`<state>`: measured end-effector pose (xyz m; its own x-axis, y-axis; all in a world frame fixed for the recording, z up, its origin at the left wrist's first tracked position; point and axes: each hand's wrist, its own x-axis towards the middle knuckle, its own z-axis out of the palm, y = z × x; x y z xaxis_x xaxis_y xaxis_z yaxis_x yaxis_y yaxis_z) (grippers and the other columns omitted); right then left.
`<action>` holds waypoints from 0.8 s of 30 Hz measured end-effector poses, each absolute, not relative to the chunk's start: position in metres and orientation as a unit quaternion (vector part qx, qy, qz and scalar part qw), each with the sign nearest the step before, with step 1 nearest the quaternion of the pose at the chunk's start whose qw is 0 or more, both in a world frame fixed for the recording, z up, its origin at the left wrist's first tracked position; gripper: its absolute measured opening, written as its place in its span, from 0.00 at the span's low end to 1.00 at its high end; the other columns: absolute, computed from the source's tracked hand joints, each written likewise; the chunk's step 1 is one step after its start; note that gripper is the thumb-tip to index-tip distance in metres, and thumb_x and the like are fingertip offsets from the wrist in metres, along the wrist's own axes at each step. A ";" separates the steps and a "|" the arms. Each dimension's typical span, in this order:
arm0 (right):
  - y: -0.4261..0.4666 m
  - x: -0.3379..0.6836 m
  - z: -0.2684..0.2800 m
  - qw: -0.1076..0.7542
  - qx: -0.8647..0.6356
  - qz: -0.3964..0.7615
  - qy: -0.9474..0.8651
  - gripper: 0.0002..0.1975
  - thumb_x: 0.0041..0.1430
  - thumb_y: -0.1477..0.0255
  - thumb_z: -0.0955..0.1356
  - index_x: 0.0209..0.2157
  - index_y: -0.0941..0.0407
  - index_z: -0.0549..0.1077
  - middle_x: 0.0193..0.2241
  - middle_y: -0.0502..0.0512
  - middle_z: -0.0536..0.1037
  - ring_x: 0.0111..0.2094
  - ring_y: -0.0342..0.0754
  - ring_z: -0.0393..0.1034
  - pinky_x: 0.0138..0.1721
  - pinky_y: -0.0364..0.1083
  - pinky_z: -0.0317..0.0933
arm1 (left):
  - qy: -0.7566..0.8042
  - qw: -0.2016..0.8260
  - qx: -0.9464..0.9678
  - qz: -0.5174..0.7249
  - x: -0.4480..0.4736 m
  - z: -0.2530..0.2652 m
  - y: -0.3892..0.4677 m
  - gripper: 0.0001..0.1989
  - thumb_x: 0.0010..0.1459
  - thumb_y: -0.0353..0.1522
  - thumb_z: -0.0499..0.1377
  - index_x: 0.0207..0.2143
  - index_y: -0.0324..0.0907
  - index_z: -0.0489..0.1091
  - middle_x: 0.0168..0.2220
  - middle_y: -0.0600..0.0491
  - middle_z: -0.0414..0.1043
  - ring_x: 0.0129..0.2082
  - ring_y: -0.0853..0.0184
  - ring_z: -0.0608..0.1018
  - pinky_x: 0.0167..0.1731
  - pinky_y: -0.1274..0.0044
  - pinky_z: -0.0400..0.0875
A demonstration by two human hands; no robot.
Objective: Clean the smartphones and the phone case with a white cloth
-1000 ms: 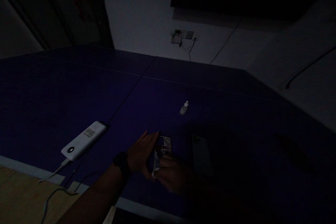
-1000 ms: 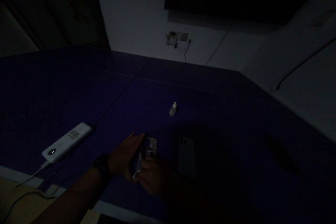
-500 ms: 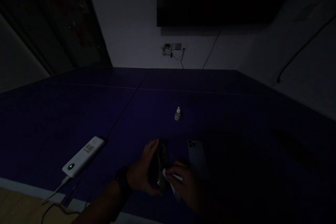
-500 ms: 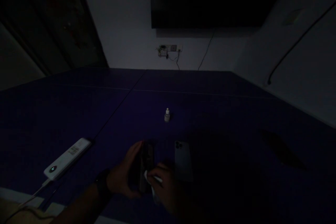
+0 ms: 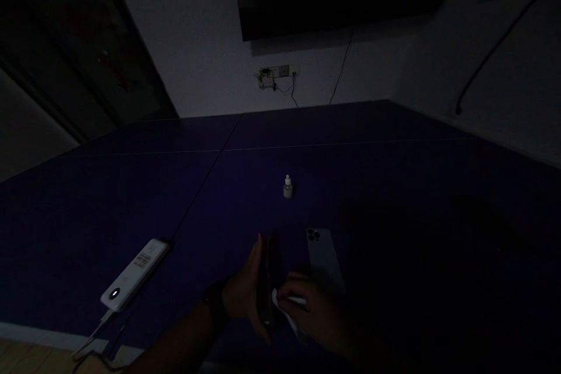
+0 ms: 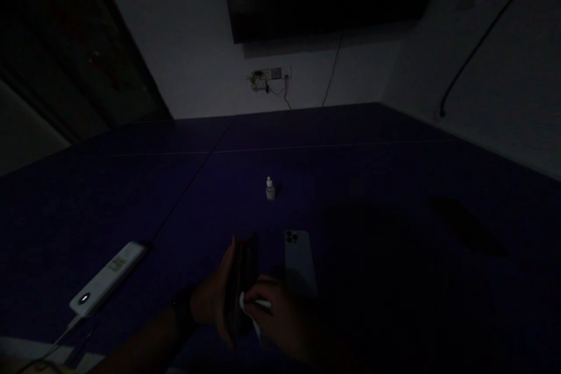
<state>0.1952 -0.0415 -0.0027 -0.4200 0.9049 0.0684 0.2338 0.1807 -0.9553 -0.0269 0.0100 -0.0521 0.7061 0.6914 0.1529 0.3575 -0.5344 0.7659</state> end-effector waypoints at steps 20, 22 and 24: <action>0.020 0.208 0.031 0.293 -0.203 0.303 -0.884 0.09 0.67 0.75 0.66 0.44 0.57 0.78 0.38 0.56 0.77 0.37 0.44 0.73 0.39 0.41 0.68 | 0.278 0.346 0.855 0.269 -0.016 -0.044 0.009 0.88 0.18 0.55 0.77 0.71 0.43 0.23 0.72 0.36 0.34 0.69 0.29 0.45 0.67 0.44 0.43; 0.026 0.208 0.031 0.297 -0.202 0.286 -0.888 0.09 0.68 0.74 0.66 0.45 0.57 0.78 0.38 0.56 0.77 0.38 0.45 0.73 0.40 0.42 0.68 | 0.269 0.349 0.855 0.274 -0.015 -0.041 0.010 0.87 0.19 0.54 0.77 0.72 0.44 0.26 0.71 0.37 0.37 0.69 0.30 0.46 0.67 0.45 0.43; 0.039 0.206 0.029 0.317 -0.234 0.254 -0.883 0.09 0.69 0.74 0.65 0.44 0.56 0.78 0.36 0.55 0.76 0.37 0.45 0.73 0.40 0.43 0.67 | 0.264 0.355 0.853 0.278 -0.014 -0.039 0.012 0.85 0.19 0.54 0.77 0.72 0.44 0.28 0.71 0.37 0.40 0.68 0.31 0.49 0.67 0.46 0.45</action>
<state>0.2055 0.0392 0.0291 -0.6896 0.5745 0.4409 0.2518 0.7611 -0.5978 -0.0143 0.0117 -0.0389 0.7060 0.6477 0.2864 0.2527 -0.6082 0.7525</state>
